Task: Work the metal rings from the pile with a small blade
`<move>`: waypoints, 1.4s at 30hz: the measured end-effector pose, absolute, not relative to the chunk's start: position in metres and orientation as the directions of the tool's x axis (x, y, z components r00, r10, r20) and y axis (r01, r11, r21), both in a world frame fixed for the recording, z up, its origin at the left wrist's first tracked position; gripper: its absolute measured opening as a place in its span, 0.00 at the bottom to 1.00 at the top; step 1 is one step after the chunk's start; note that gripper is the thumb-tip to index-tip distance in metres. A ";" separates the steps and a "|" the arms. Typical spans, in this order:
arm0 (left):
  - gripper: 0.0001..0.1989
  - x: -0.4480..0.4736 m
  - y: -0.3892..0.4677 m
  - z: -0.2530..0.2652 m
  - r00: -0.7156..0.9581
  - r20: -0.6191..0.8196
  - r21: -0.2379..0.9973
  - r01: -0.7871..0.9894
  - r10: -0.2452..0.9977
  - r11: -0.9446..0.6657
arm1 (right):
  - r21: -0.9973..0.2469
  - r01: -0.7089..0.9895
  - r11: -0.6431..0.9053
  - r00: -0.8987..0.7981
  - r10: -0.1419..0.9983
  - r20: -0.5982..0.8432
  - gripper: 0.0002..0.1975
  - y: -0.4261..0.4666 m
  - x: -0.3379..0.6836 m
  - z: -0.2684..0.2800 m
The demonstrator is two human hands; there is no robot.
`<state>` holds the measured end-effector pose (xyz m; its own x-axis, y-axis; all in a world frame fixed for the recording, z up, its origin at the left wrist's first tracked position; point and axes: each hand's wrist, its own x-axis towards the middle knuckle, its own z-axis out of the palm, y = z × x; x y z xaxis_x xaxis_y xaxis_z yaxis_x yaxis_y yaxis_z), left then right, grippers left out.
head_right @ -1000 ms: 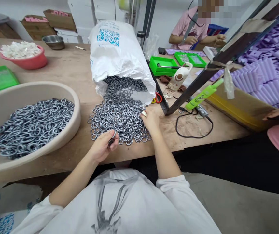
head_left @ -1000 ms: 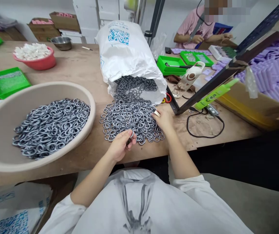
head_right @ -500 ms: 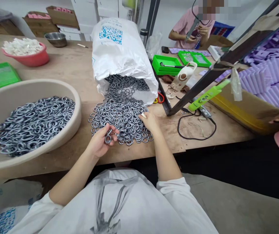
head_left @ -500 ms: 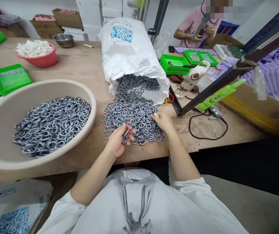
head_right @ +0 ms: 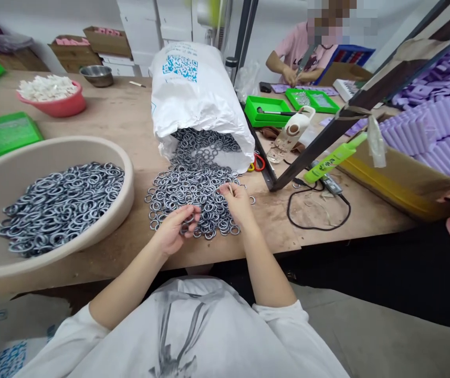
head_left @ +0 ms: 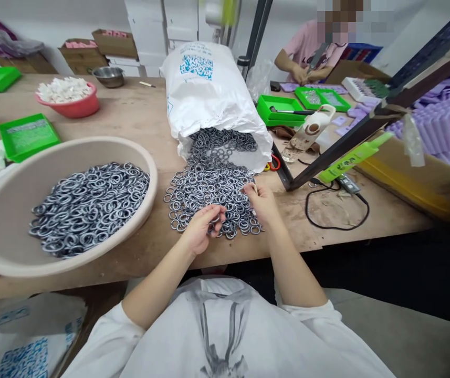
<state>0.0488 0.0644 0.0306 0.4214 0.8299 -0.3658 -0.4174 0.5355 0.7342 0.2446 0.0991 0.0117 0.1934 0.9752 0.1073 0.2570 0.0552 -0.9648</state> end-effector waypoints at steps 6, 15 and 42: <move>0.27 0.057 0.063 0.033 0.640 -0.339 0.643 -0.378 0.690 0.667 | -0.974 -0.202 -0.107 -0.085 0.992 -0.091 0.23 0.066 0.200 0.023; 0.25 0.057 0.053 0.036 0.451 -0.261 0.799 -0.396 0.854 0.453 | -0.986 0.082 0.147 0.017 0.989 0.149 0.21 0.063 0.197 0.025; 0.24 0.047 0.047 0.043 0.426 -0.278 0.747 -0.467 0.861 0.472 | -0.619 0.668 0.414 -0.263 0.909 0.323 0.26 0.032 0.194 0.062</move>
<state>0.0466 0.0469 0.0434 0.4263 0.8609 -0.2776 -0.4674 0.4724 0.7473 0.1944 0.0319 0.0622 -0.2634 0.9088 0.3235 0.6677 0.4138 -0.6188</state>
